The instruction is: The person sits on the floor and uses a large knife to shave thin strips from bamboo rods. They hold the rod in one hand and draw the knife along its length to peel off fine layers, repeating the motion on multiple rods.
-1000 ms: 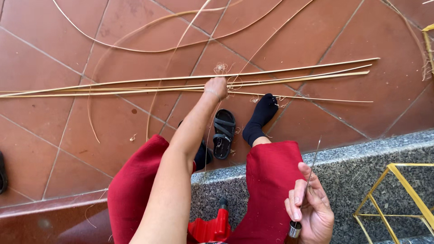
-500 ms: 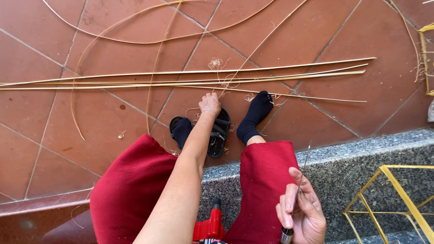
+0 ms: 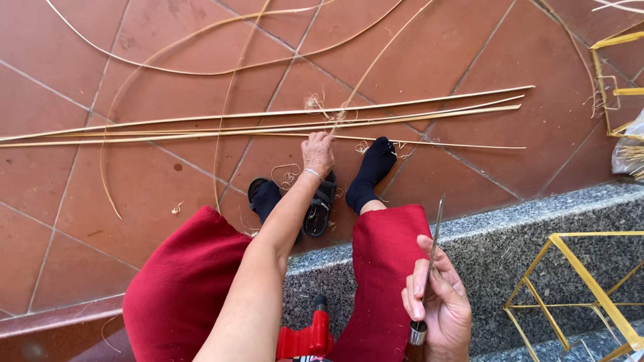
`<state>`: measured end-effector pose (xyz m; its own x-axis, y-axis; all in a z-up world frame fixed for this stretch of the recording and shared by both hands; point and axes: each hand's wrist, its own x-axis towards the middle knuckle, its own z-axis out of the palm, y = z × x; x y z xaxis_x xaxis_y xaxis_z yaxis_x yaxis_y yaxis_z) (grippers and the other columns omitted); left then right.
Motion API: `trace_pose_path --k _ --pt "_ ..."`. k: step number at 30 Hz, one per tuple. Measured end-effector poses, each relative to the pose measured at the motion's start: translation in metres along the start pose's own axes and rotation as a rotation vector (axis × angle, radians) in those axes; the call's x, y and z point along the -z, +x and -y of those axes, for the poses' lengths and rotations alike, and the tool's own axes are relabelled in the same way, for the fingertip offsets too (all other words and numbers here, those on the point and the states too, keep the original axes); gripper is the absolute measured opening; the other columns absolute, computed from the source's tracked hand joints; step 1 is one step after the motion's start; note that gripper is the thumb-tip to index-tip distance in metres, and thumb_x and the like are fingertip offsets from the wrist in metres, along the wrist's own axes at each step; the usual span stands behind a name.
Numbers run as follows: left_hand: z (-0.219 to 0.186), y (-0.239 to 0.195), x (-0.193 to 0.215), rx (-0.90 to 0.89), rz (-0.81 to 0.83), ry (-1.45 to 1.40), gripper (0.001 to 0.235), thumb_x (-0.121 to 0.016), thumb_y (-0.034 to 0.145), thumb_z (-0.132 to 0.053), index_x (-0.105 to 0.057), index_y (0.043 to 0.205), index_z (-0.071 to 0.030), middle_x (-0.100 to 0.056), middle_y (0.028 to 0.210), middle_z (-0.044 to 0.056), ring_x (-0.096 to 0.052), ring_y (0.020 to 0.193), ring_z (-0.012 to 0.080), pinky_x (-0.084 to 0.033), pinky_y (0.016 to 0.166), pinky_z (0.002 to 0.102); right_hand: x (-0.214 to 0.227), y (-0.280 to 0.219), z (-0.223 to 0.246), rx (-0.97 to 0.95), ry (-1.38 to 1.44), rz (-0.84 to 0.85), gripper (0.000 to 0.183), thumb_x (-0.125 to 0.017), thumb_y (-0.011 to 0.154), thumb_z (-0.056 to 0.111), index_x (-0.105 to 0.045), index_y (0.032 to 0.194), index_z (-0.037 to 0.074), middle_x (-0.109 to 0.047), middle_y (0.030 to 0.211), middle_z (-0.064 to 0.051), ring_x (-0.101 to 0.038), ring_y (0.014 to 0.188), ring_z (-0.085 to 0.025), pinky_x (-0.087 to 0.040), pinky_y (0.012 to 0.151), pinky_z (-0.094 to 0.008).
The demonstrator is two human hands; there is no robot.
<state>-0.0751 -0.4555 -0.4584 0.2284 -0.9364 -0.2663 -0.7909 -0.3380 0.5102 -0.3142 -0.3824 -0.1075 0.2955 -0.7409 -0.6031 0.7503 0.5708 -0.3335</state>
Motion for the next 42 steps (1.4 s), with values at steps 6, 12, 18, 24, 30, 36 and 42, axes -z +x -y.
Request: trace_pose_path --k 6,12,18,24,30,36,42 --pt "-0.049 -0.004 0.068 -0.323 -0.041 -0.173 0.045 -0.061 0.083 0.002 -0.067 0.125 -0.014 -0.070 0.112 0.005 -0.068 0.090 0.0291 -0.053 0.076 0.040 -0.010 0.004 -0.001 0.023 -0.037 0.079 0.045 -0.054 0.105 0.008 -0.047 0.148 -0.006 -0.061 0.080 -0.013 -0.059 0.057 -0.019 -0.048 0.047 -0.029" --pt "-0.071 0.005 0.191 -0.608 -0.173 0.223 0.024 -0.067 0.086 -0.004 -0.067 0.109 -0.011 -0.072 0.095 0.006 -0.070 0.094 0.0263 -0.055 0.079 0.041 -0.016 -0.002 -0.011 0.047 -0.066 0.148 0.043 -0.049 0.107 0.010 -0.051 0.147 -0.002 -0.062 0.082 -0.013 -0.058 0.058 -0.019 -0.045 0.047 -0.029" --pt "-0.067 -0.074 0.335 -0.462 -0.051 0.370 0.010 -0.070 0.085 -0.015 -0.072 0.076 -0.010 -0.072 0.084 0.010 -0.068 0.088 0.0312 -0.054 0.074 0.044 -0.019 -0.007 -0.031 -0.069 -0.082 0.254 0.044 -0.050 0.106 0.016 -0.052 0.147 0.001 -0.065 0.086 -0.013 -0.057 0.056 -0.018 -0.042 0.044 -0.030" --pt "-0.062 -0.236 0.421 -0.429 -0.241 -0.041 0.013 -0.073 0.090 -0.019 -0.075 0.082 -0.009 -0.070 0.081 0.010 -0.069 0.082 0.0308 -0.054 0.072 0.041 -0.037 -0.053 -0.072 -0.247 -0.102 0.380 0.046 -0.053 0.106 0.016 -0.046 0.149 0.002 -0.065 0.087 -0.011 -0.057 0.055 -0.016 -0.044 0.045 -0.029" --pt "-0.060 -0.372 0.434 -0.299 -0.230 -0.408 0.006 -0.075 0.091 -0.010 -0.075 0.095 -0.005 -0.066 0.081 0.009 -0.067 0.071 0.0238 -0.053 0.064 0.034 -0.072 -0.139 -0.131 -0.375 -0.324 0.460 0.058 -0.062 0.099 0.011 -0.039 0.153 0.004 -0.067 0.086 -0.013 -0.063 0.056 -0.018 -0.050 0.048 -0.026" --pt "-0.060 -0.442 0.429 -0.296 -0.274 -0.571 0.007 -0.077 0.090 -0.003 -0.073 0.096 -0.003 -0.062 0.086 0.007 -0.064 0.071 0.0176 -0.052 0.063 0.030 -0.096 -0.190 -0.166 -0.294 -0.558 0.363 0.044 -0.064 0.097 0.007 -0.048 0.137 0.001 -0.068 0.084 -0.014 -0.063 0.054 -0.018 -0.053 0.048 -0.026" --pt "-0.057 -0.466 0.425 -0.276 -0.259 -0.596 0.010 -0.076 0.091 -0.003 -0.072 0.100 0.000 -0.062 0.087 0.009 -0.063 0.071 0.0173 -0.051 0.064 0.029 -0.102 -0.216 -0.181 -0.265 -0.613 0.367 0.035 -0.063 0.096 0.005 -0.050 0.129 0.001 -0.069 0.084 -0.014 -0.065 0.054 -0.017 -0.054 0.047 -0.026"
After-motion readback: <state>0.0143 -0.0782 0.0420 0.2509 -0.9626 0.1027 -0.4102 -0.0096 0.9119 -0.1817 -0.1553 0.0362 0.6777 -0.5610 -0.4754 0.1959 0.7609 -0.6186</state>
